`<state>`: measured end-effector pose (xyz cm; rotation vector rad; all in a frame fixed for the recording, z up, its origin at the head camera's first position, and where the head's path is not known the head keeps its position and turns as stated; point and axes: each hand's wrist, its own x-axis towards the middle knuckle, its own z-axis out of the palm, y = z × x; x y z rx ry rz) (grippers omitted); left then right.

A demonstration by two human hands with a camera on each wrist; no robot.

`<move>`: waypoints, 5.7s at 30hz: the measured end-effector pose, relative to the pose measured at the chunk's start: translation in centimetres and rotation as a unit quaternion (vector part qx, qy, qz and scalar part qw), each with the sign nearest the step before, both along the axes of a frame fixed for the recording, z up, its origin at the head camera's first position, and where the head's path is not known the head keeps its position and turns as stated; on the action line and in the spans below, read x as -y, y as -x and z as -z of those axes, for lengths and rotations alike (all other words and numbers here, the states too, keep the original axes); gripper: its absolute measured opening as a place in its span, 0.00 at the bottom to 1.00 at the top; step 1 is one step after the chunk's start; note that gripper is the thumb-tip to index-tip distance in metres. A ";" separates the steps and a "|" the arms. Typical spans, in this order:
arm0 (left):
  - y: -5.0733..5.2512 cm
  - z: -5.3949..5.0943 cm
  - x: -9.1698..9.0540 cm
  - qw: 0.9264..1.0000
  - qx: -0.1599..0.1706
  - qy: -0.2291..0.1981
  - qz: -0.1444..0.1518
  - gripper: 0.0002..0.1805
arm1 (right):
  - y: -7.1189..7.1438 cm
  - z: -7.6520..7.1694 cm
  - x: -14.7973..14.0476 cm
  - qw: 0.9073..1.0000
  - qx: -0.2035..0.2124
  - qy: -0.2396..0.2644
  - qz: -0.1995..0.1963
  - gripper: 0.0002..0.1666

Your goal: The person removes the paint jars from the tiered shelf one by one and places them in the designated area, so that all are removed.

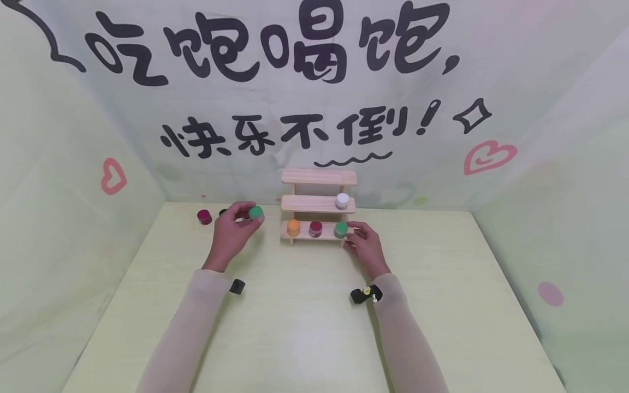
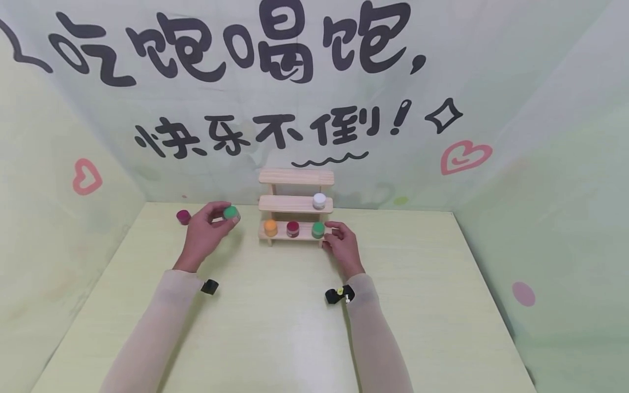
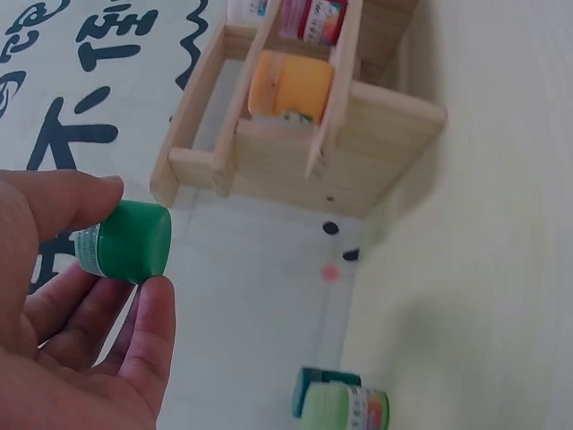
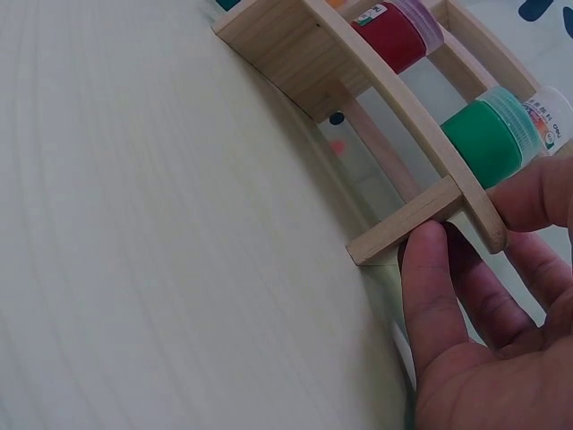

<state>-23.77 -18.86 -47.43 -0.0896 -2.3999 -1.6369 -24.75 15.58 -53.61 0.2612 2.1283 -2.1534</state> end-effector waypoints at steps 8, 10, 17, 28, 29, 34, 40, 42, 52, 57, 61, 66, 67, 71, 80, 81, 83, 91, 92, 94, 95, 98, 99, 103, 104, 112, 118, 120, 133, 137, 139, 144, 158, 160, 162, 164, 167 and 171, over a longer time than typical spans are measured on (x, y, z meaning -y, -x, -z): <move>-0.2 1.5 2.6 0.999 0.032 -0.029 -0.016 0.27 | -0.1 -0.1 0.0 1.000 0.001 0.001 -0.003 0.17; -0.2 1.8 3.2 0.999 0.039 -0.018 -0.030 0.27 | 0.0 -0.2 0.0 1.000 -0.001 0.003 -0.003 0.17; -0.3 3.0 4.9 0.996 0.067 0.002 -0.060 0.28 | 0.0 -0.2 0.0 1.000 -0.006 0.006 -0.004 0.18; -0.3 4.9 7.3 0.989 0.117 0.033 -0.084 0.30 | 0.0 -0.1 -0.1 1.000 -0.003 0.007 -0.008 0.18; -0.3 5.0 7.5 0.989 0.118 0.035 -0.084 0.30 | 0.0 -0.1 -0.1 1.000 -0.003 0.006 -0.008 0.18; 0.0 5.9 8.2 0.987 0.129 0.035 -0.093 0.31 | 0.0 -0.1 -0.1 1.000 -0.004 0.007 -0.008 0.18; 0.4 7.1 8.8 0.982 0.145 0.032 -0.113 0.29 | 0.0 -0.3 -0.1 1.000 -0.001 0.006 -0.009 0.18; 0.5 7.4 9.0 0.983 0.143 0.034 -0.114 0.28 | 0.0 -0.3 0.0 1.000 -0.001 0.004 -0.008 0.18; 0.4 7.6 9.2 0.980 0.156 0.038 -0.120 0.31 | 0.0 -0.2 -0.1 1.000 -0.001 0.008 -0.010 0.18; 0.1 6.3 8.9 0.984 0.135 0.032 -0.116 0.33 | 0.1 -0.2 -0.1 1.000 -0.001 0.006 -0.012 0.19; 0.2 5.0 8.4 0.987 0.108 0.026 -0.118 0.34 | 0.0 -0.2 -0.1 1.000 -0.003 0.006 -0.010 0.18; 0.3 3.7 7.4 0.988 0.101 0.003 -0.120 0.35 | 0.0 -0.2 0.0 1.000 -0.001 0.004 -0.009 0.17; 0.3 3.4 7.1 0.988 0.099 0.001 -0.119 0.35 | 0.0 -0.2 0.0 1.000 -0.001 0.004 -0.009 0.17; 0.3 2.4 5.9 0.991 0.086 -0.015 -0.102 0.32 | 0.0 -0.1 0.1 1.000 -0.001 0.008 -0.008 0.17; 0.8 0.3 2.8 0.996 0.039 -0.041 -0.068 0.26 | 0.0 -0.3 0.1 1.000 -0.001 0.003 -0.008 0.18; 0.8 0.1 2.4 0.996 0.038 -0.045 -0.063 0.26 | 0.0 -0.3 0.1 1.000 -0.001 0.003 -0.009 0.18; 0.9 -0.3 1.5 0.997 0.035 -0.051 -0.052 0.26 | 0.0 -0.3 0.1 1.000 0.001 0.003 -0.011 0.18; 1.4 -1.6 -2.1 0.998 0.038 -0.045 -0.028 0.26 | -0.2 -0.3 0.0 1.000 0.002 -0.003 -0.011 0.18; 1.5 -1.7 -2.5 0.998 0.036 -0.045 -0.026 0.26 | -0.2 -0.3 0.0 1.000 0.001 -0.004 -0.011 0.18; 1.7 -1.9 -3.2 0.998 0.032 -0.039 -0.024 0.24 | -0.2 -0.3 0.0 1.000 -0.002 -0.005 -0.010 0.18; 1.7 -2.0 -3.6 0.999 0.030 -0.039 -0.021 0.23 | -0.2 -0.3 0.0 1.000 -0.003 -0.006 -0.010 0.18; 2.0 -2.2 -4.5 0.999 0.019 -0.037 -0.014 0.22 | -0.2 -0.2 0.1 1.000 -0.007 -0.004 -0.009 0.18; 2.1 -2.3 -4.8 0.999 0.016 -0.035 -0.011 0.22 | -0.2 -0.3 0.1 1.000 -0.008 -0.004 -0.010 0.18; 2.4 -2.3 -5.9 1.000 0.009 -0.027 0.008 0.24 | -0.1 -0.2 0.0 1.000 -0.007 0.001 -0.010 0.18; 2.5 -2.3 -6.3 1.000 0.009 -0.026 0.013 0.24 | -0.1 -0.2 0.0 1.000 -0.008 0.002 -0.009 0.18; 3.3 -2.4 -9.3 0.998 0.025 -0.027 0.045 0.23 | -0.1 -0.2 -0.1 1.000 -0.007 0.004 -0.009 0.18; 3.9 -2.3 -11.7 0.997 0.036 -0.009 0.060 0.27 | 0.1 -0.2 0.0 1.000 -0.006 0.022 -0.015 0.18; 4.0 -2.3 -12.5 0.997 0.042 -0.006 0.062 0.28 | 0.1 -0.2 0.0 1.000 -0.006 0.023 -0.015 0.18; 4.8 -2.5 -17.1 0.994 0.031 0.025 0.104 0.23 | -0.2 -0.4 0.0 0.999 -0.017 0.030 -0.015 0.17; 5.0 -2.4 -18.2 0.994 0.028 0.039 0.100 0.25 | -0.2 -0.3 0.0 0.999 -0.022 0.029 -0.019 0.18; 5.3 -2.2 -18.5 0.994 0.028 0.046 0.096 0.25 | -0.2 -0.2 0.0 0.999 -0.024 0.031 -0.020 0.18; 6.0 -1.8 -19.2 0.993 0.024 0.067 0.093 0.25 | -0.2 -0.1 -0.2 0.999 -0.027 0.030 -0.017 0.18; 5.0 -2.2 -18.2 0.992 0.042 0.064 0.101 0.20 | -0.2 -0.3 0.0 0.999 -0.013 0.026 -0.016 0.18; 4.8 -2.2 -17.9 0.992 0.042 0.053 0.104 0.20 | -0.2 -0.4 0.0 0.999 -0.014 0.028 -0.016 0.18; 4.6 -2.1 -17.5 0.992 0.042 0.048 0.107 0.20 | -0.2 -0.4 0.0 0.999 -0.016 0.026 -0.017 0.18; 4.3 -2.1 -17.2 0.992 0.044 0.041 0.110 0.20 | -0.2 -0.4 -0.1 0.999 -0.018 0.024 -0.015 0.18; 3.7 -2.2 -16.6 0.991 0.051 0.021 0.118 0.21 | -0.1 -0.3 -0.2 1.000 -0.017 0.020 -0.013 0.18; 2.9 -2.4 -15.7 0.989 0.057 -0.026 0.131 0.22 | 0.0 -0.3 -0.2 1.000 -0.015 0.020 -0.013 0.18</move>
